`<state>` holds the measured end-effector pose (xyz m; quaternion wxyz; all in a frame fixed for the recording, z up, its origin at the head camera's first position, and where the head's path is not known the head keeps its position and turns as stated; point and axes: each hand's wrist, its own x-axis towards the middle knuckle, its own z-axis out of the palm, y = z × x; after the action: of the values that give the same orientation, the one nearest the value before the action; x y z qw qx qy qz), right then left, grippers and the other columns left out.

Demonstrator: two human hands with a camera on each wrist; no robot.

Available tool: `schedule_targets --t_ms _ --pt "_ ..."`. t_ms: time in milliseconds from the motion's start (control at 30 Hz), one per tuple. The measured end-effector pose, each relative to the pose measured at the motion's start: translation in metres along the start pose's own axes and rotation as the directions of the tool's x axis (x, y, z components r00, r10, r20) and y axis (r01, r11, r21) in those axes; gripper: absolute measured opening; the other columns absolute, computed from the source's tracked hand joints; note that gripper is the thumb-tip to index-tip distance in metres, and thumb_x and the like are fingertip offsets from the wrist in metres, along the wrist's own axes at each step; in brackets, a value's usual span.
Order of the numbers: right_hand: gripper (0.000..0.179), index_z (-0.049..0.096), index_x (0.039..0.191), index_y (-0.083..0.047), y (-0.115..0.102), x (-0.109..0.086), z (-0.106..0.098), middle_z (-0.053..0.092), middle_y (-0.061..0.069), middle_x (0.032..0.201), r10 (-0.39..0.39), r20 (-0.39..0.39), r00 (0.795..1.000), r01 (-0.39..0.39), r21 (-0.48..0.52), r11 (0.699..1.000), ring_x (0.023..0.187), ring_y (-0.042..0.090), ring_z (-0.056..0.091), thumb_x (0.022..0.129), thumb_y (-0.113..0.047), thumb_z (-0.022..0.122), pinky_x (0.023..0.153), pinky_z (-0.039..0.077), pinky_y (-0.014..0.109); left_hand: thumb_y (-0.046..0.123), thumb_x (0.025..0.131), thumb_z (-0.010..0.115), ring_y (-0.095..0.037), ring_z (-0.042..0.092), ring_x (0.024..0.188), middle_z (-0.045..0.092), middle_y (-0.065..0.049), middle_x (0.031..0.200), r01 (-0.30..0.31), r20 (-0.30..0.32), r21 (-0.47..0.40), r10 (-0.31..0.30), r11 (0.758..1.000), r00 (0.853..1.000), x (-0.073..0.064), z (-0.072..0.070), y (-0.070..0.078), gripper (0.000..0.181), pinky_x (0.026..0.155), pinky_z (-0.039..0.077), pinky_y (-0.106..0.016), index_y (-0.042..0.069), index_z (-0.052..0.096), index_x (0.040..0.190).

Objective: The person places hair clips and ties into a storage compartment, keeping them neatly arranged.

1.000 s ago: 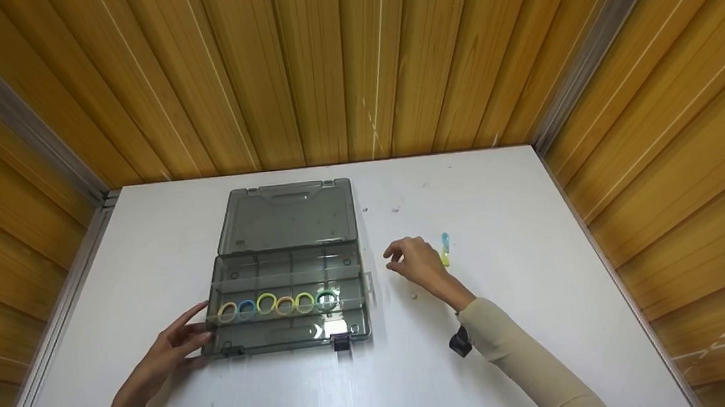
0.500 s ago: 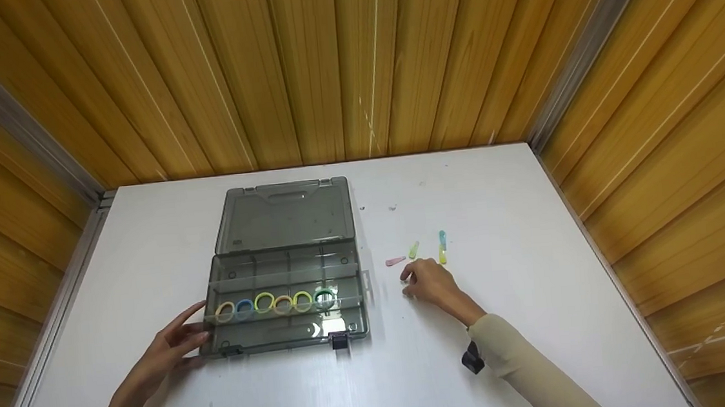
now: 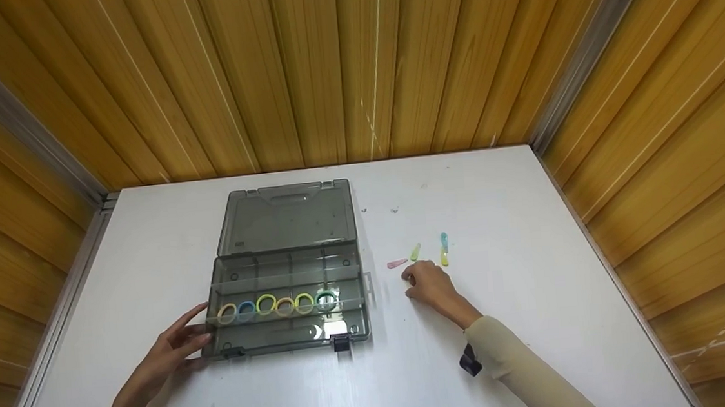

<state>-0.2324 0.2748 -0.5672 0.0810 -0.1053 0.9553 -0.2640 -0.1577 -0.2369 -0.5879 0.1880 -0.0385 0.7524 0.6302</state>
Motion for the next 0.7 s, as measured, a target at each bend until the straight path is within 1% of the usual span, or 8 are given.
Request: schedule_targets --t_ms 133,233,400,533,700 --pt "0.028 0.075 0.104 0.011 0.0018 0.0018 0.0005 0.069 0.016 0.087 -0.043 -0.018 0.999 0.044 0.032 0.999 0.080 0.021 0.060 0.076 0.009 0.079 0.070 0.050 0.031 0.020 0.099 0.068 -0.029 0.063 0.120 0.054 -0.024 0.142 0.009 0.004 -0.005 -0.009 1.000 1.000 -0.0003 -0.0003 0.0008 0.071 0.095 0.057 -0.052 0.024 0.034 0.160" --pt "0.027 0.075 0.103 0.012 0.0022 0.0026 -0.0004 0.070 0.018 0.088 -0.068 -0.024 0.997 0.069 0.039 0.997 0.080 0.022 0.061 0.076 0.013 0.074 0.070 0.051 0.032 0.022 0.099 0.069 -0.029 0.063 0.120 0.054 -0.025 0.142 0.016 -0.002 -0.001 -0.016 1.000 1.000 -0.0007 -0.0007 0.0010 0.071 0.095 0.058 -0.052 0.023 0.033 0.161" --pt "0.029 0.076 0.103 0.009 0.0022 0.0032 -0.0027 0.073 0.017 0.090 -0.054 -0.015 0.998 0.054 0.023 0.998 0.081 0.023 0.065 0.077 0.015 0.066 0.071 0.054 0.035 0.021 0.099 0.068 -0.029 0.064 0.119 0.054 -0.025 0.142 0.026 -0.008 0.007 -0.026 1.000 1.000 -0.0007 0.0000 0.0013 0.072 0.092 0.059 -0.049 0.023 0.032 0.161" --pt "0.028 0.076 0.102 0.005 0.0026 0.0047 -0.0029 0.074 0.016 0.088 -0.041 -0.009 0.999 0.041 0.002 0.999 0.080 0.024 0.066 0.078 0.014 0.066 0.070 0.054 0.037 0.020 0.099 0.068 -0.029 0.064 0.118 0.055 -0.025 0.142 0.034 -0.007 -0.002 -0.034 0.999 0.999 0.0001 0.0002 0.0013 0.071 0.092 0.059 -0.048 0.023 0.032 0.161" --pt "0.031 0.075 0.109 0.003 0.0034 0.0076 -0.0035 0.074 0.016 0.091 -0.004 0.011 1.000 0.004 -0.020 1.000 0.081 0.024 0.066 0.081 0.012 0.066 0.070 0.054 0.039 0.019 0.100 0.067 -0.029 0.064 0.119 0.055 -0.025 0.142 0.021 0.004 -0.006 -0.021 1.000 1.000 0.0005 -0.0007 0.0015 0.071 0.093 0.059 -0.049 0.023 0.033 0.161"
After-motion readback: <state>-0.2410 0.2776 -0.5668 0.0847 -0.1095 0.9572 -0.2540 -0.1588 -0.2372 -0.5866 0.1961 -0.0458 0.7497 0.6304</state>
